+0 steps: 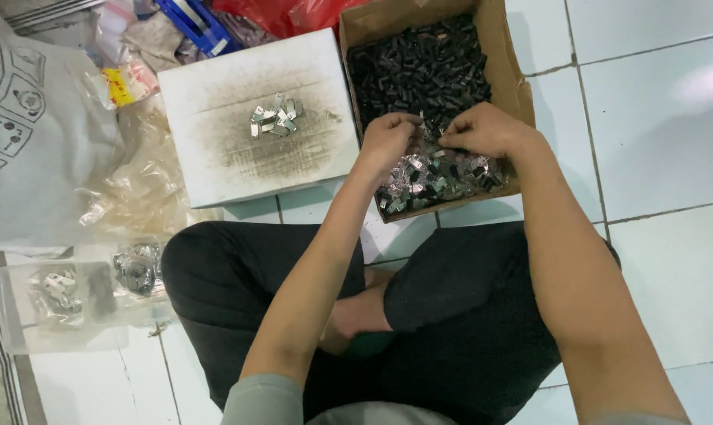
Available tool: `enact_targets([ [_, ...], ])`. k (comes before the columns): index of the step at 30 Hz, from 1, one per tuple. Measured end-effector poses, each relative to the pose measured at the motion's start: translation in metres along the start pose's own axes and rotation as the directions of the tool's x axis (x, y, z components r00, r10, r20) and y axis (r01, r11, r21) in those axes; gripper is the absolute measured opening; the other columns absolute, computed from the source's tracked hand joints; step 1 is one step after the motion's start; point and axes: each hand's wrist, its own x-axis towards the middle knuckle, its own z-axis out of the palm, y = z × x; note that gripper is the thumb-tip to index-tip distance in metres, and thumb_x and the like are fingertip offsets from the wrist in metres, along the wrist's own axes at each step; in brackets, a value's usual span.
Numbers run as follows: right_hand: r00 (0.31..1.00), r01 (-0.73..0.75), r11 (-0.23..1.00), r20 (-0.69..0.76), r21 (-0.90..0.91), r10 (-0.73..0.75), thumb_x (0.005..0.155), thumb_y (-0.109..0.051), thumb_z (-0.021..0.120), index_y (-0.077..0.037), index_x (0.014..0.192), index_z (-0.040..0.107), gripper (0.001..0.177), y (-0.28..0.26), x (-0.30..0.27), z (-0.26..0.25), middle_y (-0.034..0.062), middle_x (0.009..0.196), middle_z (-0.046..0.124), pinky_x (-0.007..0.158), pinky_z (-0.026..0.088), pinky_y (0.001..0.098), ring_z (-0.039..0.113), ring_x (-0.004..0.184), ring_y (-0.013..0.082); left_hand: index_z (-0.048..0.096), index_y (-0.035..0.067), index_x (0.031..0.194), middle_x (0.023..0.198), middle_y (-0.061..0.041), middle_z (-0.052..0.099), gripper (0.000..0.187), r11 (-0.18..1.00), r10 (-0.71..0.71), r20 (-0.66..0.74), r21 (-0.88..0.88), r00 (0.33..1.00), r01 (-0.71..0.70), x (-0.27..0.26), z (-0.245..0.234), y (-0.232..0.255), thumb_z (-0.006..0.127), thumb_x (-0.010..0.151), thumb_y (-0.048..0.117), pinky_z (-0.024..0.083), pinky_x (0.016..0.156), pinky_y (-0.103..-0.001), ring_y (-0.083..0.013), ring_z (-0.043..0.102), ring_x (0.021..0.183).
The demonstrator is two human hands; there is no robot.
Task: Sorting and packaging small metal hinges into a cardboard box and plastic bags.
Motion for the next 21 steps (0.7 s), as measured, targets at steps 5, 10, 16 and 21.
enact_targets([
  [5, 0.991, 0.015, 0.971, -0.127, -0.24, -0.047, 0.086, -0.024, 0.077, -0.002, 0.11, 0.078, 0.033, 0.025, 0.024, 0.046, 0.0235, 0.104, 0.076, 0.079, 0.06, 0.0523, 0.071, 0.101, 0.0446, 0.071, -0.007, 0.119, 0.105, -0.026, 0.071, 0.034, 0.998, 0.058, -0.007, -0.027, 0.998, -0.058, -0.017, -0.006, 0.025, 0.056, 0.092, 0.007, 0.068, 0.075, -0.037, -0.027, 0.074, 0.088],
  [10, 0.977, 0.103, 0.938, -0.143, -0.33, -0.157, 0.086, -0.025, 0.068, -0.005, 0.092, 0.081, 0.025, -0.038, 0.032, 0.099, 0.0192, 0.081, 0.076, 0.064, 0.062, 0.0516, 0.075, 0.085, 0.0419, 0.07, -0.009, 0.121, 0.11, -0.027, 0.07, 0.035, 0.994, 0.073, 0.009, -0.078, 0.997, -0.072, -0.03, -0.012, 0.04, 0.056, 0.094, 0.009, 0.067, 0.079, -0.041, -0.0294, 0.071, 0.093],
  [16, 0.932, 0.178, 0.758, -0.14, -0.628, -0.334, 0.086, -0.011, 0.062, -0.002, 0.082, 0.079, 0.02, -0.022, 0.051, 0.125, 0.0181, 0.072, 0.074, 0.056, 0.059, 0.0461, 0.076, 0.076, 0.0396, 0.068, -0.012, 0.123, 0.111, -0.028, 0.066, 0.036, 0.984, 0.065, -0.002, -0.165, 0.998, -0.064, -0.026, -0.019, 0.037, 0.059, 0.093, 0.008, 0.066, 0.081, -0.043, -0.0317, 0.07, 0.096],
  [21, 0.991, 0.113, 0.908, -0.018, -0.403, -0.132, 0.088, -0.02, 0.065, 0.001, 0.088, 0.08, 0.026, -0.018, 0.042, 0.09, 0.0254, 0.079, 0.075, 0.065, 0.06, 0.0533, 0.075, 0.083, 0.0468, 0.067, -0.013, 0.122, 0.11, -0.03, 0.067, 0.036, 0.988, 0.075, -0.002, -0.139, 0.997, -0.074, -0.026, -0.018, 0.037, 0.059, 0.095, 0.009, 0.067, 0.081, -0.046, -0.0351, 0.073, 0.095],
])
